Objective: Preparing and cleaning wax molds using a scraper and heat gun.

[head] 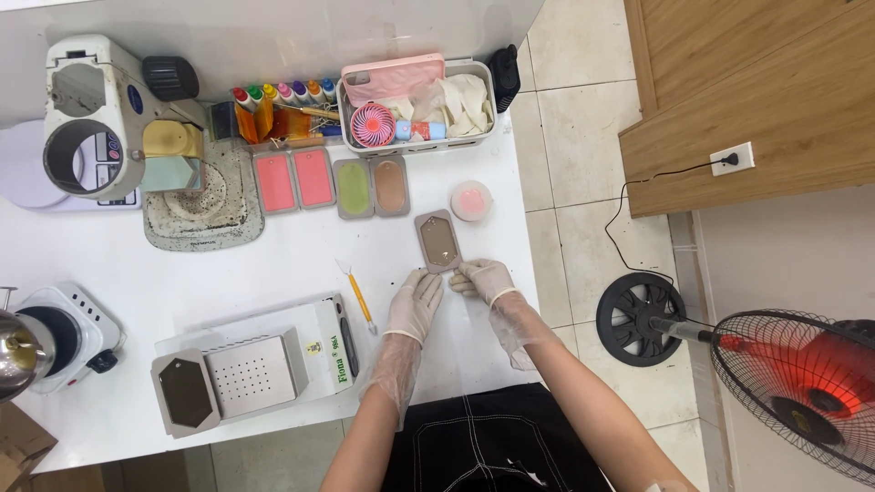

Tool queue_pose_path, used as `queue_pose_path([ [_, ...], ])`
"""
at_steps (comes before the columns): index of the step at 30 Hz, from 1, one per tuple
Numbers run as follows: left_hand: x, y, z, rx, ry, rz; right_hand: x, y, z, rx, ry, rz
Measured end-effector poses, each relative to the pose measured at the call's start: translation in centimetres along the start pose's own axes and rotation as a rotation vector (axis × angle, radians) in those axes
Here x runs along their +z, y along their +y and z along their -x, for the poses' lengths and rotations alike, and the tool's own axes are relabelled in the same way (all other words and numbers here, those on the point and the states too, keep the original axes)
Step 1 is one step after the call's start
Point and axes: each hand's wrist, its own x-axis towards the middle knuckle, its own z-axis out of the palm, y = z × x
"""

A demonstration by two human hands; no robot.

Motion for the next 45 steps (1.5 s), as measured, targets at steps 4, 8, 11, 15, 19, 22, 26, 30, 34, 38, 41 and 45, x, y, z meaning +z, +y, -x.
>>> queue_pose_path([
  [4,0.7,0.9,-0.6,0.007,0.005,-0.005,0.2,0.0,-1.8,-0.006,-0.013,-0.015],
  [8,1.3,1.9,-1.2,0.018,0.016,0.007,0.5,-0.9,-2.6,-0.008,-0.023,-0.037],
  [11,1.7,2.6,-1.8,0.023,0.021,0.016,0.8,-1.7,-2.8,-0.011,-0.028,-0.039],
  [15,2.1,3.5,-2.9,0.035,0.026,0.029,1.2,-2.5,-3.7,-0.026,-0.031,-0.041],
  [19,2.5,4.3,-3.9,0.055,0.027,0.033,1.7,-3.2,-4.9,-0.025,-0.032,-0.040],
  [22,3.0,4.9,-4.4,0.065,0.025,0.048,1.8,-3.5,-5.9,-0.017,-0.032,-0.057],
  [26,1.9,4.6,-6.9,0.072,-0.015,0.125,2.2,-4.0,-6.6,-0.007,-0.032,-0.125],
  [30,3.0,5.2,-7.0,0.077,0.000,0.270,2.7,-4.2,-7.8,0.007,-0.031,-0.223],
  [34,4.7,5.9,-6.7,0.061,0.039,0.307,3.2,-4.6,-8.5,0.041,-0.018,-0.289],
  [38,4.7,6.0,-7.5,0.047,0.039,0.345,3.8,-4.8,-8.6,0.103,0.016,-0.421],
  [41,5.2,6.3,-7.4,0.037,0.039,0.344,3.9,-4.3,-9.4,0.134,0.026,-0.509],
  [45,5.6,6.5,-7.2,0.045,0.031,0.347,4.1,-4.3,-9.9,0.152,0.034,-0.570],
])
